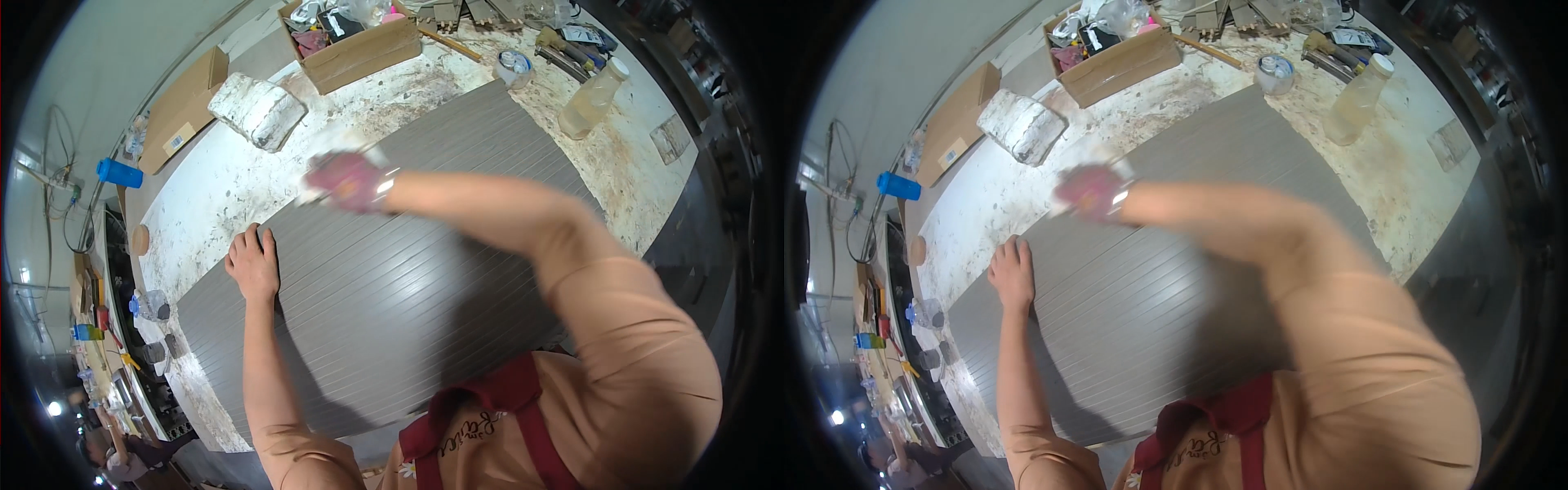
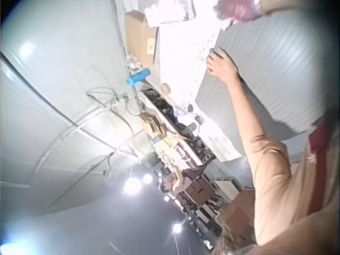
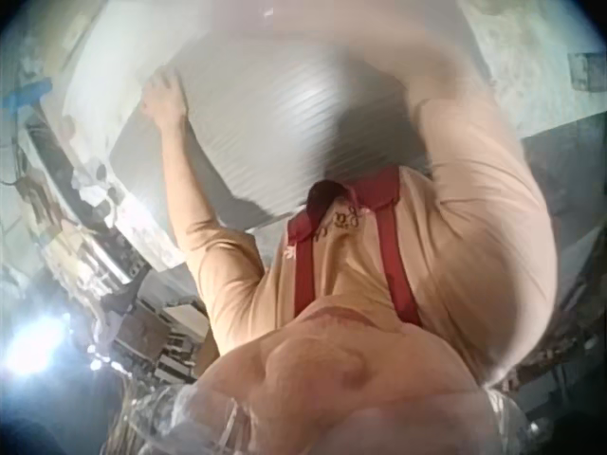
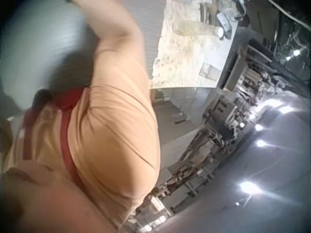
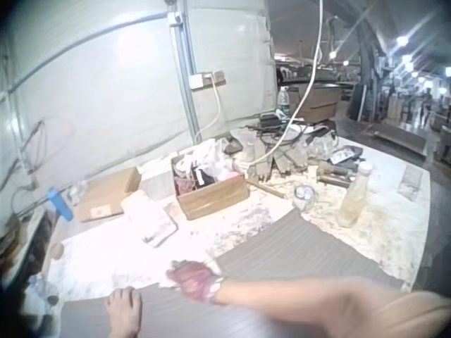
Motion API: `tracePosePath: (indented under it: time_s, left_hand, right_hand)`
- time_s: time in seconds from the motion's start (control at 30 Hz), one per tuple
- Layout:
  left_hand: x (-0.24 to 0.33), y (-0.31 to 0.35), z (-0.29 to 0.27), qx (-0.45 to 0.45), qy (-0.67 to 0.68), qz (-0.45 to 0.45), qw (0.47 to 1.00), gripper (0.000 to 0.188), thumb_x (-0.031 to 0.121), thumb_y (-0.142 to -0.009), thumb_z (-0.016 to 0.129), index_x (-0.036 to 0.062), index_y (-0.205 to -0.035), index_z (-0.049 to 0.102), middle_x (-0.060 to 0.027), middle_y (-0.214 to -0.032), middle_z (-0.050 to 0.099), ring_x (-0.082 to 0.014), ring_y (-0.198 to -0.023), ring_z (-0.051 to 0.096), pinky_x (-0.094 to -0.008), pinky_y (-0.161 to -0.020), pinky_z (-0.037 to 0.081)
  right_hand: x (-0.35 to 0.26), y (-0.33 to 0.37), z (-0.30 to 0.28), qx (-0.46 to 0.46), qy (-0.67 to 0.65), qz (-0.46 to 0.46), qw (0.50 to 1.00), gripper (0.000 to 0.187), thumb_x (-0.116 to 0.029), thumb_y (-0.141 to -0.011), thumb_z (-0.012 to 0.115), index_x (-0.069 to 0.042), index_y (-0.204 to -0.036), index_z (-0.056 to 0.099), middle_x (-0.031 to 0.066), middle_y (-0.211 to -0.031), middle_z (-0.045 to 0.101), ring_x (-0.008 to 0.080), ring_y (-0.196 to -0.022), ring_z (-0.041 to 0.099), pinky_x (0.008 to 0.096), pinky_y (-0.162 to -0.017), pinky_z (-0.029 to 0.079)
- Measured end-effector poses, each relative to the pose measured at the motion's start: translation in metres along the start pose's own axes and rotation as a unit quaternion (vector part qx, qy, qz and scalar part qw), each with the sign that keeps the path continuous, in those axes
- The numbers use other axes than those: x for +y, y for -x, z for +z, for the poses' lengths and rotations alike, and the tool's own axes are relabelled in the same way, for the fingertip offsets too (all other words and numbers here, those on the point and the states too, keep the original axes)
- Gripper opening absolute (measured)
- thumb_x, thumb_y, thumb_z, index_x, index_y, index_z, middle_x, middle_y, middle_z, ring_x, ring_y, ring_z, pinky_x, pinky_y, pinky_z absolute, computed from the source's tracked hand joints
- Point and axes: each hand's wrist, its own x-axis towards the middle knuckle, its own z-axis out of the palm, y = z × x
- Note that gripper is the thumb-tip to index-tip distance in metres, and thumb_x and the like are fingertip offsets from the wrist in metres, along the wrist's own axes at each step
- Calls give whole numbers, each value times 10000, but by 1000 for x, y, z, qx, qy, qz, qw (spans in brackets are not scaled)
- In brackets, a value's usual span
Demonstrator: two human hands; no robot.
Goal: The person cleans a large grooved wooden panel by wiping its surface and grooves with a white cloth, then picks up and wipes a smaller flat panel before placing them together and continuing to wipe the assembly.
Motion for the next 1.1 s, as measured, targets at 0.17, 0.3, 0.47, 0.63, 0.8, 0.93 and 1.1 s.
tracePosePath:
  time_s: [0.17,0.3,0.47,0.63,0.8,0.93,1.1]
  left_hand:
    - [-2,-5,-6,-28,-1,2,1000,440,427,-952,405,151,-1279,508,-86,-1214,527,-265,-1218,434,-474,-1059,236]
    - [-7,-10,-7,-32,18,29,999,458,435,-950,398,140,-1282,509,-105,-1218,534,-286,-1208,445,-504,-1055,240]
    - [-11,-23,-3,-26,44,88,995,440,423,-945,411,103,-1212,551,-125,-1153,574,-318,-1101,499,-521,-1025,270]
    - [-12,-26,2,-8,35,91,995,432,409,-950,408,69,-1162,571,-124,-1103,585,-314,-1054,511,-499,-1013,279]
    - [-16,-26,-4,-24,32,86,995,419,407,-946,421,69,-1137,580,-119,-1078,586,-313,-1023,512,-485,-1003,288]
    - [-9,-27,-5,-16,44,87,995,400,400,-942,435,64,-1097,588,-122,-1069,586,-315,-1023,511,-481,-1007,287]
    - [-15,-28,-4,-38,34,77,996,410,412,-947,423,63,-1103,571,-122,-1064,580,-304,-1018,515,-477,-997,289]
  right_hand:
    - [-42,-33,16,-5,27,20,999,245,-257,-841,591,-87,-1009,644,157,-1061,621,300,-1006,612,401,-871,484]
    - [81,53,-15,144,39,72,986,264,-281,-840,613,-105,-1037,610,154,-1028,609,319,-958,598,403,-861,478]
    - [112,109,-93,97,174,272,941,228,-251,-890,535,-69,-980,638,193,-888,639,353,-859,631,433,-771,499]
    - [27,19,-40,-3,165,233,958,207,-118,-822,510,-36,-967,633,186,-974,644,356,-913,632,428,-795,501]
    - [38,30,-66,-23,114,285,951,233,-207,-832,555,-51,-983,639,182,-1037,641,328,-997,616,402,-868,477]
    - [63,43,-62,71,103,333,935,234,-226,-843,549,-42,-946,651,189,-937,660,341,-915,638,414,-806,498]
    - [-17,-30,30,114,106,131,979,225,-191,-808,556,-32,-945,636,194,-924,639,330,-866,645,414,-770,513]
